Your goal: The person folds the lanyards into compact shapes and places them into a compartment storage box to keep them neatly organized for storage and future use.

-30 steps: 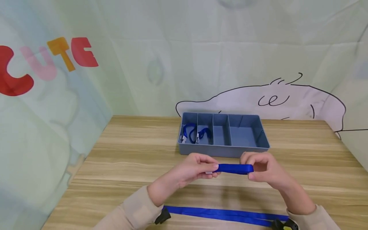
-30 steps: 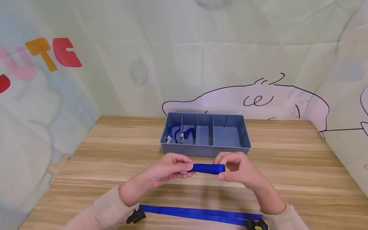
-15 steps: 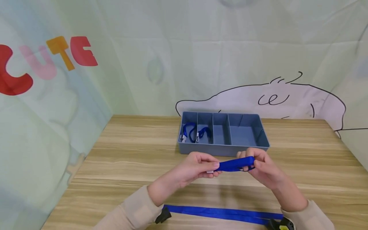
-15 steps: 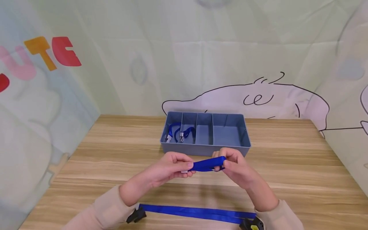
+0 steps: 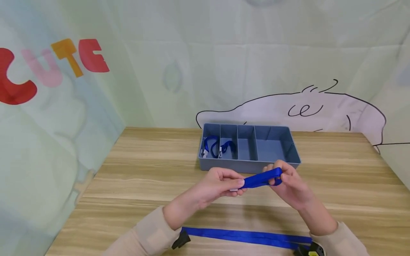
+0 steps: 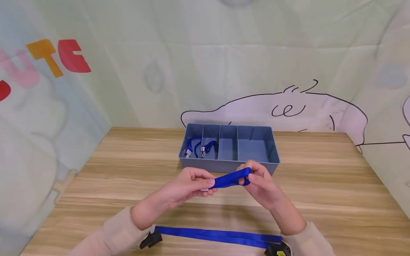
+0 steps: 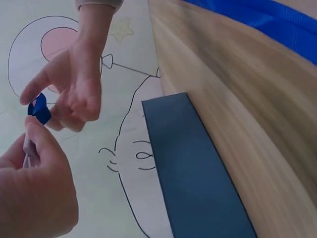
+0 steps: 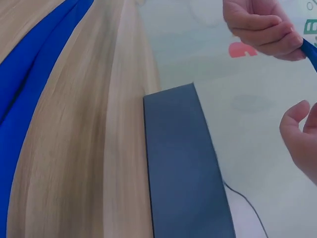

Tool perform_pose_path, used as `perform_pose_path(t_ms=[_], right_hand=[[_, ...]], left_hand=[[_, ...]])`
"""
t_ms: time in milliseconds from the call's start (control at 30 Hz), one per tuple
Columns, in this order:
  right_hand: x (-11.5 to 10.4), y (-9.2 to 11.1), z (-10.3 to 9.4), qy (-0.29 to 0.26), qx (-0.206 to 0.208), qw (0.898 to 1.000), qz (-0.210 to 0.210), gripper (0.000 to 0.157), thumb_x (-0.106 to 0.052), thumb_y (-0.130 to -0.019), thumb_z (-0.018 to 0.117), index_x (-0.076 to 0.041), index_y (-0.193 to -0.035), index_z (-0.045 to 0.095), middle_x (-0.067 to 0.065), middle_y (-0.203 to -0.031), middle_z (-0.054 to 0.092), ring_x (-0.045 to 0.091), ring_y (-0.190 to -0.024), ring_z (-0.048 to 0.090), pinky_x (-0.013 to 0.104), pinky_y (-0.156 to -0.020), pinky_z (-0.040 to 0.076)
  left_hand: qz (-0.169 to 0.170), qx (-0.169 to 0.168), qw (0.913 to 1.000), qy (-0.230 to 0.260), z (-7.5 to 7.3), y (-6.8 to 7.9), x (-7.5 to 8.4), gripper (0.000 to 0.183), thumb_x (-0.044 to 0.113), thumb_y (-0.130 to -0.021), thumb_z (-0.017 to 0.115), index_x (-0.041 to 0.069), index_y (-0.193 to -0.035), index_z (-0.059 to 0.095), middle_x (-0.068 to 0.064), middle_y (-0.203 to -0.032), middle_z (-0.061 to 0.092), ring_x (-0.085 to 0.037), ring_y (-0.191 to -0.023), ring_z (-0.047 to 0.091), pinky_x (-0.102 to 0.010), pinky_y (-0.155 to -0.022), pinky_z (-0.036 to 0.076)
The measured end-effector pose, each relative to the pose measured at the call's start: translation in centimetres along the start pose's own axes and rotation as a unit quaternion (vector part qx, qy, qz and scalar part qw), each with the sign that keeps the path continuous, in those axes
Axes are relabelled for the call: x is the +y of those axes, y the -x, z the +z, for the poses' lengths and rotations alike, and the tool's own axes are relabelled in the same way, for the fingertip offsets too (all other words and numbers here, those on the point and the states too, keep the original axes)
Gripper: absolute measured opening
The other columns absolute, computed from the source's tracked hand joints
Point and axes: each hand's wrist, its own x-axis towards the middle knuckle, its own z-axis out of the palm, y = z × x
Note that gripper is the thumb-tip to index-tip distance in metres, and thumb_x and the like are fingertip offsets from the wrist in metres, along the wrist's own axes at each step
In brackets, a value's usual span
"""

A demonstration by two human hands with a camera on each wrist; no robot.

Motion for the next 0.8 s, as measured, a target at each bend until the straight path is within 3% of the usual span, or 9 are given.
perform_pose_path(t_ms=[67,167,267,400,567,633,667,800], right_hand=[[-0.2,0.1,-0.1,0.013,0.013,1.0,0.007,0.035,-0.009,-0.101,0.026,-0.003,-0.108,0.06,0.008,-0.11,0.058,0.019,-0.105,0.047,0.029,-0.09,0.038],[-0.5,0.2,-0.3,0.039,0.035,0.998,0.028,0.046,-0.012,-0.102,0.017,-0.004,-0.107,0.063,0.01,-0.118,0.056,0.019,-0.106,0.049,0.031,-0.092,0.043],[-0.8,0.3,-0.2,0.077,0.066,0.993,0.056,0.045,-0.009,-0.103,0.021,-0.004,-0.103,0.065,0.007,-0.106,0.063,0.016,-0.094,0.06,0.028,-0.084,0.05],[-1.0,0.6,-0.2,0.129,0.105,0.983,0.083,0.034,0.003,-0.099,0.035,-0.005,-0.1,0.068,0.004,-0.089,0.069,0.014,-0.075,0.067,0.025,-0.073,0.055],[-1.2,1.1,-0.4,0.173,0.146,0.967,0.114,0.031,0.008,-0.094,0.046,-0.007,-0.105,0.07,0.004,-0.09,0.071,0.011,-0.074,0.067,0.023,-0.069,0.055],[-1.4,1.1,-0.3,0.197,0.174,0.954,0.147,0.029,0.007,-0.092,0.051,-0.01,-0.107,0.07,0.004,-0.088,0.071,0.011,-0.072,0.067,0.023,-0.069,0.055],[-1.5,1.0,-0.2,0.218,0.193,0.942,0.167,0.027,0.005,-0.091,0.054,-0.009,-0.108,0.07,0.004,-0.087,0.071,0.011,-0.07,0.067,0.024,-0.068,0.055],[-1.6,0.2,0.5,0.353,0.258,0.868,0.237,0.021,-0.004,-0.086,0.065,0.004,-0.105,0.067,0.006,-0.078,0.07,0.015,-0.065,0.066,0.029,-0.066,0.056]], left_hand=[[0.014,0.008,0.9998,-0.015,-0.2,0.0,0.1,0.026,0.0,-0.088,0.06,-0.018,-0.108,0.059,-0.007,-0.077,0.068,-0.012,-0.069,0.065,-0.02,-0.067,0.054],[0.031,0.018,0.9984,-0.043,-0.6,0.1,0.3,0.025,0.0,-0.087,0.063,-0.016,-0.106,0.061,-0.01,-0.079,0.069,-0.013,-0.07,0.066,-0.026,-0.071,0.055],[0.04,0.025,0.9965,-0.069,-0.9,0.3,0.4,0.024,0.001,-0.086,0.064,-0.014,-0.105,0.063,-0.014,-0.083,0.069,-0.014,-0.072,0.067,-0.034,-0.076,0.055],[0.041,0.035,0.9944,-0.091,-1.4,0.4,0.2,0.023,0.001,-0.086,0.064,-0.013,-0.104,0.064,-0.018,-0.088,0.069,-0.016,-0.075,0.068,-0.037,-0.077,0.054],[0.038,0.037,0.9934,-0.102,-1.7,0.6,0.0,0.022,0.002,-0.086,0.065,-0.012,-0.103,0.065,-0.018,-0.089,0.07,-0.017,-0.076,0.068,-0.037,-0.077,0.054],[0.038,0.038,0.9931,-0.104,-1.8,0.6,0.0,0.022,0.002,-0.086,0.065,-0.012,-0.103,0.065,-0.018,-0.089,0.07,-0.017,-0.076,0.068,-0.037,-0.076,0.054],[0.037,0.041,0.9929,-0.105,-1.9,0.6,0.0,0.022,0.001,-0.086,0.065,-0.012,-0.103,0.065,-0.018,-0.089,0.07,-0.017,-0.076,0.068,-0.037,-0.076,0.054],[0.035,0.051,0.9907,-0.122,-2.2,0.5,-0.4,0.02,-0.002,-0.085,0.064,-0.012,-0.102,0.065,-0.018,-0.088,0.069,-0.018,-0.075,0.068,-0.034,-0.074,0.055]])
